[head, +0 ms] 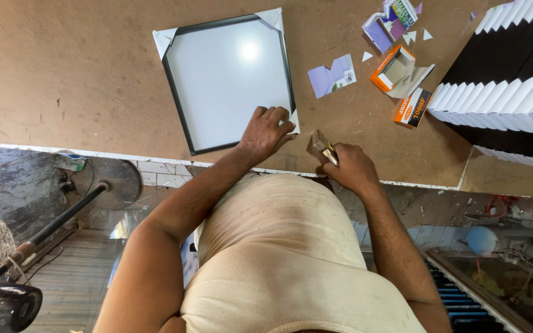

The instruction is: The person assembles picture frames by placing printed images into black frames and securing them with white paper corners. They use a stapler to attach the corners and stack completed frames on the table.

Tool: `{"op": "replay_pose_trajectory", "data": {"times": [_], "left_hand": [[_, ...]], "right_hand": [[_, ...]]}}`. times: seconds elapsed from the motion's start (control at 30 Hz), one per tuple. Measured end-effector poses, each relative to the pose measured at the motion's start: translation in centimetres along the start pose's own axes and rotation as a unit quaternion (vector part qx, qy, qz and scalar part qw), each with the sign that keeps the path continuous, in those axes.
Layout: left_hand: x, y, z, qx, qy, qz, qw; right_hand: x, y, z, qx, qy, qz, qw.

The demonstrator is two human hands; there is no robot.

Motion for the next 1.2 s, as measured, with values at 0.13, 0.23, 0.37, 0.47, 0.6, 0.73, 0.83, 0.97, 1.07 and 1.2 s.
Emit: {"op": "replay_pose_trajectory", "data": {"times": [0.13,0.23,0.37,0.47,0.6,0.73,0.83,0.97,1.07,1.2], "left_hand": [[0.5,-0.1,0.1,-0.018,-0.025,-0.021,0.999],[0.1,-0.1,-0.3,-0.022,-0.028,-0.043,0.998],[-0.3,0.0,-0.6,-0.004,-0.012,-0.052,0.999],[-0.1,-0.2,-0.6,-0.006,-0.023,-0.042,0.999],[-0.1,0.1,-0.4,-0.012,-0.027,-0.042,0.999],[0.0,-0.3,-0.4,-0.019,-0.039,-0.036,0.998],[1.2,1.3,-1.5,-0.007,-0.045,-0.035,0.998],[5.3,9.2,-7.1,0.165,-0.093,-0.084,0.978],[9.2,15.5,-9.1,0.196,-0.142,-0.047,0.969],[9.4,18.3,-8.3,0.143,-0.275,-0.119,0.943]], "right_hand": [[0.1,-1.2,-0.7,-0.012,0.041,0.036,0.998],[0.8,-1.7,-2.9,0.045,0.007,0.075,0.996],[0.7,-2.0,-4.1,0.022,-0.036,0.039,0.998],[0.7,-2.5,-5.1,0.034,-0.042,0.039,0.998],[0.7,-2.5,-5.3,0.028,-0.065,0.113,0.991],[1.1,-2.2,-5.3,0.057,-0.052,0.147,0.986],[2.2,-0.7,-4.9,0.067,-0.024,0.183,0.98],[5.6,1.9,-4.0,0.052,0.092,0.289,0.952],[6.9,0.4,-3.5,0.053,0.083,0.326,0.94],[6.9,-4.6,-4.8,0.121,0.085,0.382,0.912]]}}
Point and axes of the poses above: each hand's wrist, its own y-axis away from the middle knuckle, its own x-axis out of the back of the hand, z = x × y, the point moved 9 cm from there along -y, towards the middle knuckle, and after that the axes turned 5 degrees about x, right-handed, at the moved point
